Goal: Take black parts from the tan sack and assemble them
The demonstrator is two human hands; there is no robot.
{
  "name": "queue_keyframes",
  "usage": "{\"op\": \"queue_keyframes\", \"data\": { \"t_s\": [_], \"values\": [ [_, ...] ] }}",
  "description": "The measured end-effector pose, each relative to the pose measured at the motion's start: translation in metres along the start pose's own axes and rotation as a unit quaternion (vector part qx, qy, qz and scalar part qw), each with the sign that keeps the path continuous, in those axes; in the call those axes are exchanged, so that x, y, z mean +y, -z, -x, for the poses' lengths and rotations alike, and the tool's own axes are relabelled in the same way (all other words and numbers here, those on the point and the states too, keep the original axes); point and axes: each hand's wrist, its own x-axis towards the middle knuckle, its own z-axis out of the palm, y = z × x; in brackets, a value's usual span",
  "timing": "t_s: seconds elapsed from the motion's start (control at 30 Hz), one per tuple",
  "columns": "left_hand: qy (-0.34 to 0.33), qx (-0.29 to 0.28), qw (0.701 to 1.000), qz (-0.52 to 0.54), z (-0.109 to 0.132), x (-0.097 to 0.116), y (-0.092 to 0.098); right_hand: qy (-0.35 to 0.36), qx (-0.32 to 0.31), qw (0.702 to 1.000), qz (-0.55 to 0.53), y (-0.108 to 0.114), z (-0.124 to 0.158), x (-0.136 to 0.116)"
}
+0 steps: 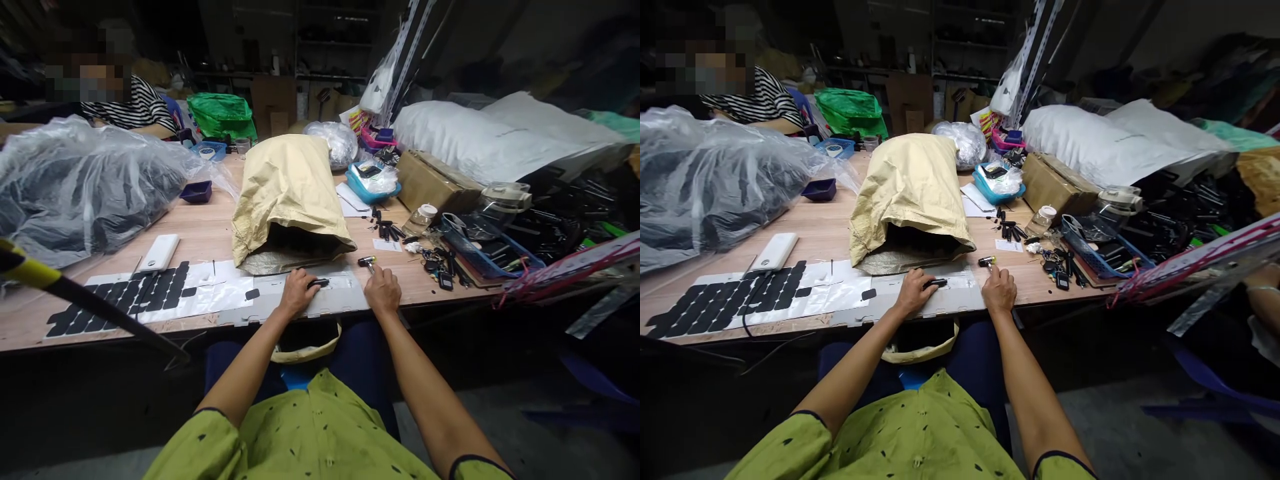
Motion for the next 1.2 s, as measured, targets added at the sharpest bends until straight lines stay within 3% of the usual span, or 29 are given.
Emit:
{"op": "queue_keyframes", "data": {
  "t_s": [0.2, 0.37, 0.47, 0.9, 1.1, 1.2],
  "values": [
    [0.008, -0.020, 1.000, 0.004, -0.002, -0.003, 0.001, -0.026, -0.021, 0.990, -0.136, 0.010, 0.003, 0.001],
    [0.009, -0.032, 0.999, 0.006, -0.003, 0.000, 0.003, 0.029, -0.003, 0.940, -0.339, 0.026, 0.034, -0.019],
    [0.013, -0.033, 0.999, -0.003, -0.003, 0.001, 0.003, 0.070, -0.013, 0.917, -0.393, 0.035, 0.051, -0.034],
    [0.026, -0.045, 0.999, -0.003, -0.003, 0.005, 0.004, 0.108, -0.019, 0.917, -0.384, 0.041, 0.065, -0.051],
    [0.036, -0.041, 0.998, 0.011, -0.004, 0.003, 0.002, 0.115, -0.072, 0.920, -0.367, 0.041, 0.071, -0.063],
    [0.036, -0.034, 0.999, 0.017, -0.004, 0.002, -0.001, 0.110, -0.075, 0.925, -0.356, 0.036, 0.069, -0.057]
  ]
}}
